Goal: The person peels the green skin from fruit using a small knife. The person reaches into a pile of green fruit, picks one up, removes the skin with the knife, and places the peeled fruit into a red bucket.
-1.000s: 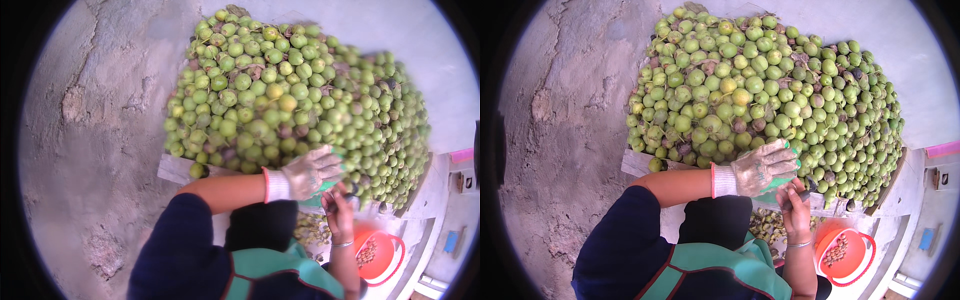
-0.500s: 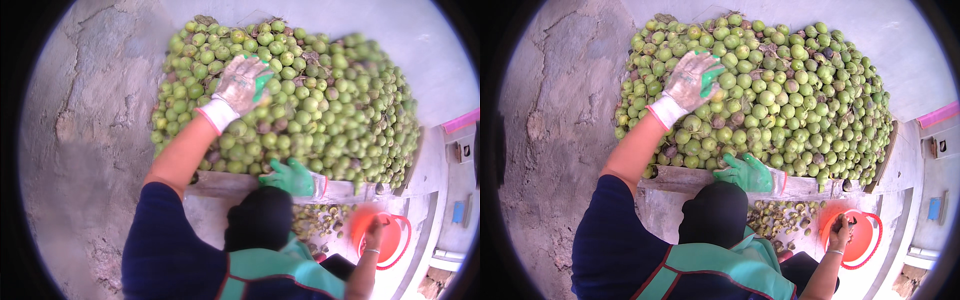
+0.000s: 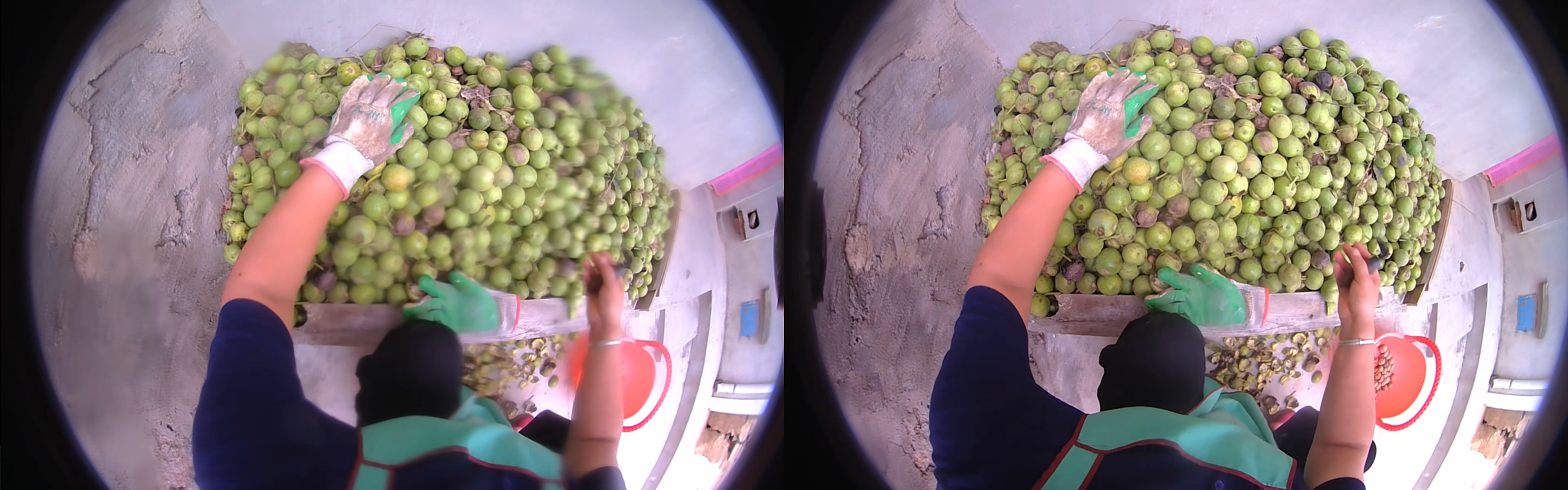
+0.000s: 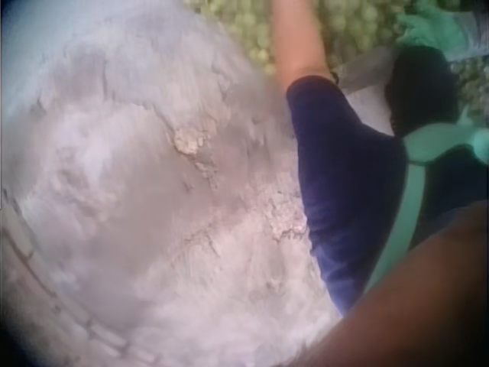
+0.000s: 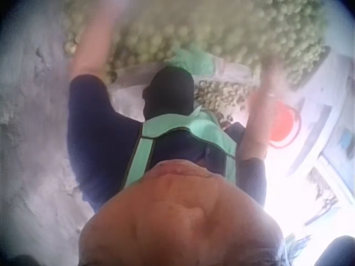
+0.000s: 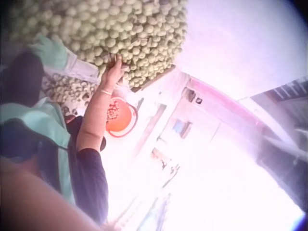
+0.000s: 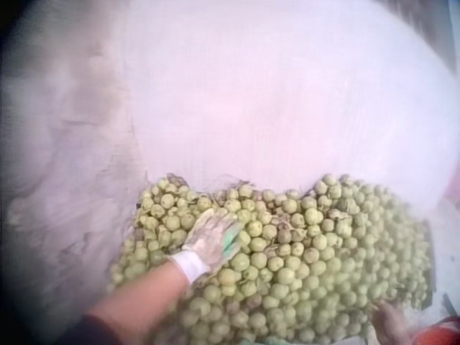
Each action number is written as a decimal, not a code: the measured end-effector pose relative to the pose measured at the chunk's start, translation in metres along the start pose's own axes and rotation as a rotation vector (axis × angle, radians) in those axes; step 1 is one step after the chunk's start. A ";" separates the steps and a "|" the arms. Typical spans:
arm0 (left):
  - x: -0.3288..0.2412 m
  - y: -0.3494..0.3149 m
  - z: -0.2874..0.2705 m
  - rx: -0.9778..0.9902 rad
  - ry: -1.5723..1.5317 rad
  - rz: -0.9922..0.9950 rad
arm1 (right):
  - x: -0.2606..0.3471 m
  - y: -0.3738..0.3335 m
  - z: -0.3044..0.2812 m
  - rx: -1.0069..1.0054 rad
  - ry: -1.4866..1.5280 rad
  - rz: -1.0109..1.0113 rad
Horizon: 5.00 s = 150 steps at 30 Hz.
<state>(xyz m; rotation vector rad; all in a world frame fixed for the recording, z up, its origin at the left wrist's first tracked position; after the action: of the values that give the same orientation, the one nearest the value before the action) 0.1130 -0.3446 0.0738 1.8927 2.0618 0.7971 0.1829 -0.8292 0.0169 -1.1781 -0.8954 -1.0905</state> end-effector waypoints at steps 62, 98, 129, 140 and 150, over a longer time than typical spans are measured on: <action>-0.072 0.162 0.034 0.814 -0.005 -0.062 | -0.006 -0.085 0.047 0.491 -0.657 -0.332; -0.449 -0.111 -0.132 0.813 -1.971 0.006 | 0.024 -0.185 -0.154 0.223 -0.177 -0.120; -0.433 -0.104 -0.122 0.820 -1.805 0.059 | 0.015 -0.177 -0.169 0.172 0.145 0.088; -0.453 -0.112 -0.150 0.460 -1.321 0.397 | 0.012 -0.195 -0.155 0.213 -0.096 -0.005; -0.450 -0.117 -0.144 0.652 -1.614 0.194 | 0.015 -0.202 -0.154 0.221 -0.020 0.001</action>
<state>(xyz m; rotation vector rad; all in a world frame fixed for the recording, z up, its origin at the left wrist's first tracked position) 0.0026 -0.8177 0.0458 1.7990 1.0078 -1.2208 -0.0103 -0.9903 0.0548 -1.0075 -1.0030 -0.9536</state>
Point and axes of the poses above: each hand's wrist, its own y-axis towards the middle knuckle, its own z-axis out of the palm, x = y × z, the point moved 2 cm from there along y, towards the middle knuckle, and after that the axes turned 1 degree about -y, right-handed, at the moved point
